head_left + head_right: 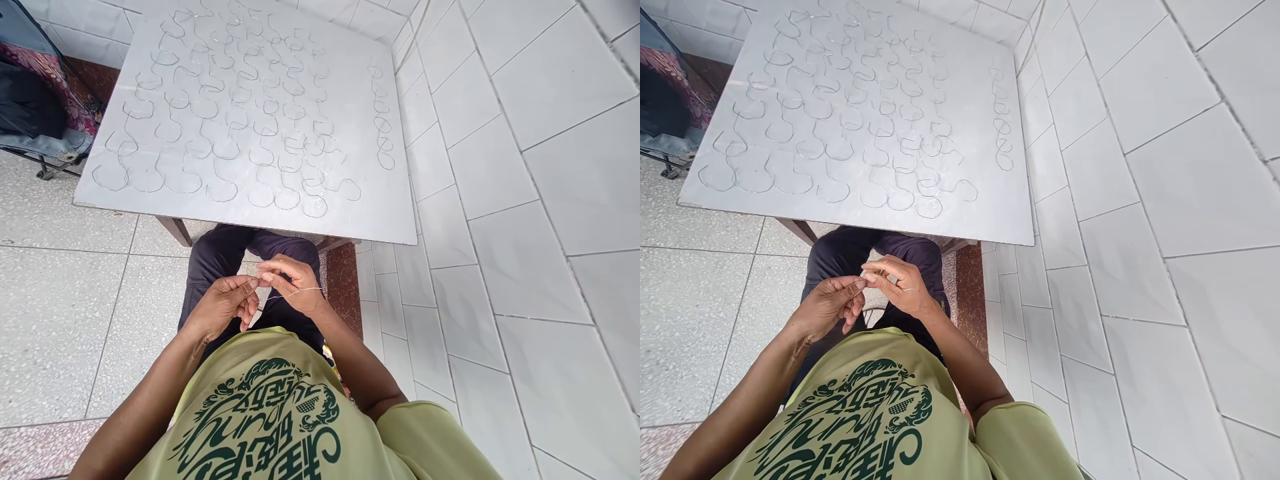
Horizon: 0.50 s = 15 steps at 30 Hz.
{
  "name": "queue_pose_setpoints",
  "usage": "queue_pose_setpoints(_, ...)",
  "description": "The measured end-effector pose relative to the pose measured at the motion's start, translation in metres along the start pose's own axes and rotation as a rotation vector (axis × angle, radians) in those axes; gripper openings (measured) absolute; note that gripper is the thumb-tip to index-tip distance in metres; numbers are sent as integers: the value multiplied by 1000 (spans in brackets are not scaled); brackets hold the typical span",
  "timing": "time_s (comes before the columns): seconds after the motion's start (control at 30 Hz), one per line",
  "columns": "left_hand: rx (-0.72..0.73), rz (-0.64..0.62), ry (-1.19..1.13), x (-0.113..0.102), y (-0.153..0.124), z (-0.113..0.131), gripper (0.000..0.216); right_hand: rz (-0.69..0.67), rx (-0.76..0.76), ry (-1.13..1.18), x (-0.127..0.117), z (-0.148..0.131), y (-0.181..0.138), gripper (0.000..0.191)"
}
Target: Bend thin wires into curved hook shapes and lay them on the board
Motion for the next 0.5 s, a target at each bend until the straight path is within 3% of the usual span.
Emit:
queue_pose_setpoints(0.07,5,-9,19,0,0,-2,41,-11,26,-10,4,6,-1,24)
queue_pose_setpoints(0.2,53,-14,165,-1,-1,-3,41,-15,-78,-122,8,10,-1,23)
queue_pose_setpoints(0.37,568,424,678,-6,-26,28,42,-22,-71,-535,2,12,-1,24)
queue_pose_setpoints(0.43,647,424,752,3,-33,30,40,-53,-43,-723,1,11,0,25)
queue_pose_setpoints(0.5,638,372,727,9,-31,26,38,-86,-6,-848,1,10,1,26)
Point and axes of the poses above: each hand's wrist, its own y-axis towards the middle knuckle, its own x-axis out of the palm, z = x × y, the point moved 6 cm from there along y, towards the middle knuckle, and after that the axes turned 3 degrees about z, right-handed, at the moved point
